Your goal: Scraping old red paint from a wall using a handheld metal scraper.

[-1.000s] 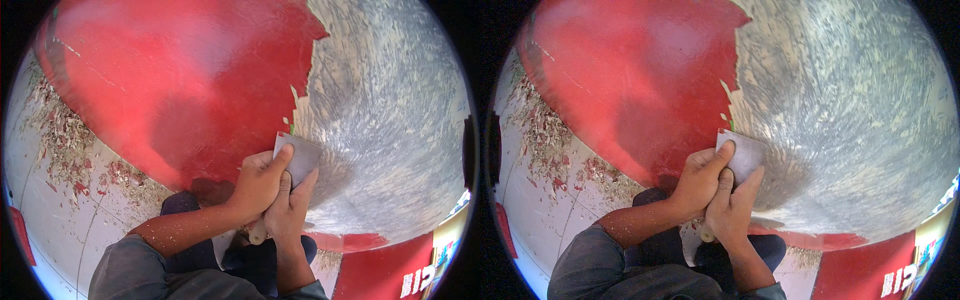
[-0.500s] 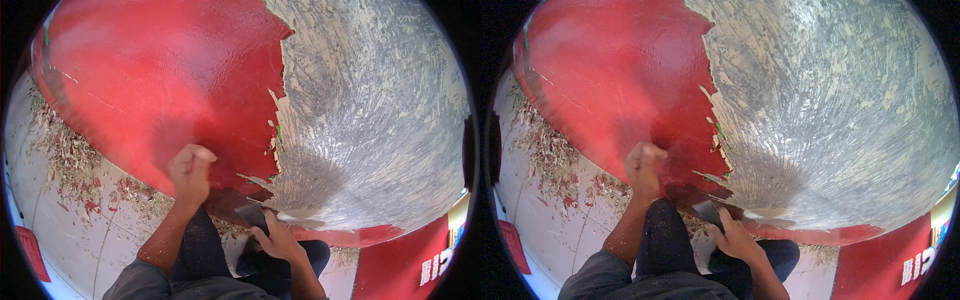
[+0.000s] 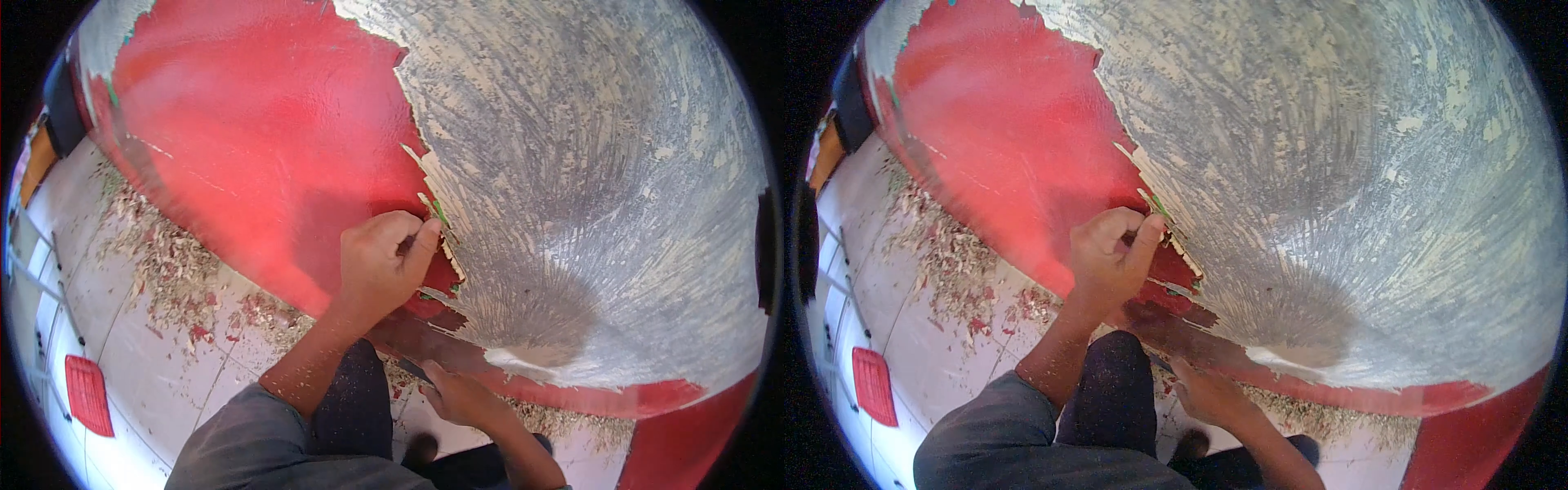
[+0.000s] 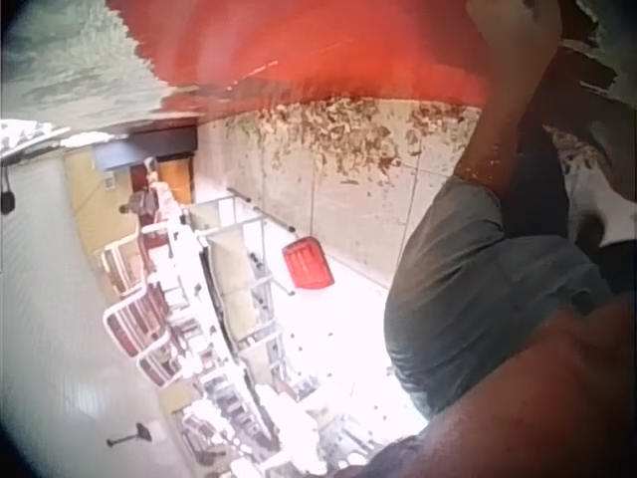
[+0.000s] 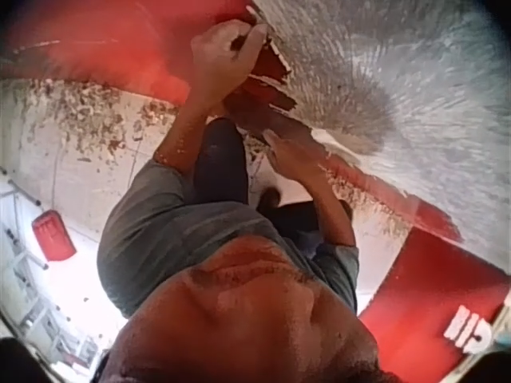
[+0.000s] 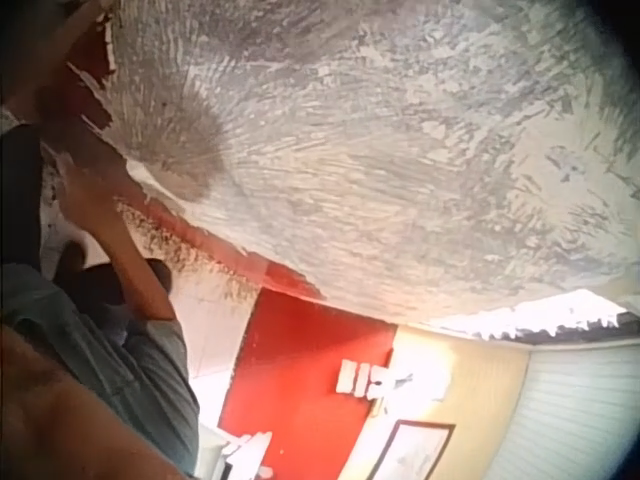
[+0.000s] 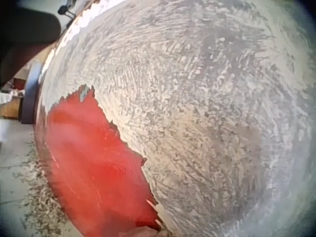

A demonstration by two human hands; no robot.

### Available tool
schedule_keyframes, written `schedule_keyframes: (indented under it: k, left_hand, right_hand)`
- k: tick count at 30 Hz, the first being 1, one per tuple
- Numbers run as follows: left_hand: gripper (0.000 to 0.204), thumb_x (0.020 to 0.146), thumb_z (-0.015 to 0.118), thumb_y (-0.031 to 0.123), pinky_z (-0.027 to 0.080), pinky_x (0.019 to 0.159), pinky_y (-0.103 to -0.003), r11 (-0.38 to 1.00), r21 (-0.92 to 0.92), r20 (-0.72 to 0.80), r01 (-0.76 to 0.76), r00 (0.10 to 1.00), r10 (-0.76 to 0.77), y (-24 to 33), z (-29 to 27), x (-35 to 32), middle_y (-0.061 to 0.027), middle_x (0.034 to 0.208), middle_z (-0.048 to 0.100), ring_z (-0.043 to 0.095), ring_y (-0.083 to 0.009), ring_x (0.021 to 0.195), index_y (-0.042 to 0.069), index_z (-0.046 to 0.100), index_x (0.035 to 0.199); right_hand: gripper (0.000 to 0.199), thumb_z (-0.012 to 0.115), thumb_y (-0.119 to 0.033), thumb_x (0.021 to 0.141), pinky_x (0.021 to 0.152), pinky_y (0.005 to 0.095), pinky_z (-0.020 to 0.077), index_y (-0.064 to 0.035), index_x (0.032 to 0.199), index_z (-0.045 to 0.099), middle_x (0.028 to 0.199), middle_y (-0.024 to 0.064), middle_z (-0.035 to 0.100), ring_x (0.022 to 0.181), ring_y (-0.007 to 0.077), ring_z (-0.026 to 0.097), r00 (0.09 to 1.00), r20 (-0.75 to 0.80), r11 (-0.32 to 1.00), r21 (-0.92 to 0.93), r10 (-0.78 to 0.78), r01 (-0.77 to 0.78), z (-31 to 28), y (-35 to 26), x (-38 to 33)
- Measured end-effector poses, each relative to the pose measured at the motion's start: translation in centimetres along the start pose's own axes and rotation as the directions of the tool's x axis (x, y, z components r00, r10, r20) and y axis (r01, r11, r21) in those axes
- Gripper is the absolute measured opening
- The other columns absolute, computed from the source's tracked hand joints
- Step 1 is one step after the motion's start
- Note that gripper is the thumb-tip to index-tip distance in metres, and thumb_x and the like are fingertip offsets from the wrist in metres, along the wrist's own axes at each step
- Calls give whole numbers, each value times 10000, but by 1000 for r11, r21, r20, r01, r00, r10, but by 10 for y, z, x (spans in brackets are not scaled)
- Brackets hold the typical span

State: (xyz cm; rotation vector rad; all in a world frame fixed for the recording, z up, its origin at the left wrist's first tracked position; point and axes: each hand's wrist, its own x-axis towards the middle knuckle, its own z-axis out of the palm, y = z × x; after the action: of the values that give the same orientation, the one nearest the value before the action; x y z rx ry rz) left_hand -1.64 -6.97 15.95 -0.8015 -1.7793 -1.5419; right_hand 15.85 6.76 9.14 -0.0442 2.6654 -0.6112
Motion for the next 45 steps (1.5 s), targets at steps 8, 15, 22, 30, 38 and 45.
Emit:
schedule_keyframes:
  k: [8,15,22,30,38,45]
  left_hand:
    - [306,855,632,140,344,423,-227,812,-474,194,340,940,-281,-7,-16,1,-15,605,569,481,-44,495,36,537,583]
    - [343,903,543,201,372,421,-272,988,102,-50,114,993,-109,-1,7,-5,-32,481,485,503,-101,440,12,510,620]
    - [346,934,494,170,373,485,-222,958,-181,-12,223,973,-229,4,6,-6,10,552,509,476,-50,512,38,472,614]
    - [358,919,529,263,383,501,-225,939,-53,48,340,940,-338,12,-9,-5,3,581,514,473,-44,538,14,537,662]
    - [300,920,532,197,387,504,-217,979,0,21,205,978,-205,13,2,-13,1,586,532,494,-47,551,30,507,671]
    - [263,935,489,134,444,540,-237,966,-184,104,180,981,-163,-10,-4,-17,-9,637,535,538,-76,572,49,501,687]
  right_hand:
    - [492,511,-221,851,821,483,438,-32,1282,371,1026,315,558,927,435,568,978,-120,978,99,-172,184,108,76,59]
    - [474,519,-279,858,803,440,455,-53,1253,388,1016,260,594,934,365,601,952,297,993,-61,-76,99,142,102,95]
    - [481,551,-283,845,802,426,459,-46,1234,397,1068,255,574,961,344,596,852,381,934,134,-358,333,140,90,122]
    - [589,620,-227,785,846,399,453,-6,1269,367,1102,252,559,1013,346,571,827,384,906,64,-410,419,181,115,158]
    - [639,593,-173,775,859,402,449,-51,1336,311,1147,261,537,1044,341,561,848,405,939,126,-343,320,134,96,133]
    - [641,576,-195,792,921,384,411,-31,1356,320,1222,266,496,1109,332,525,922,205,945,64,-328,321,155,138,130]
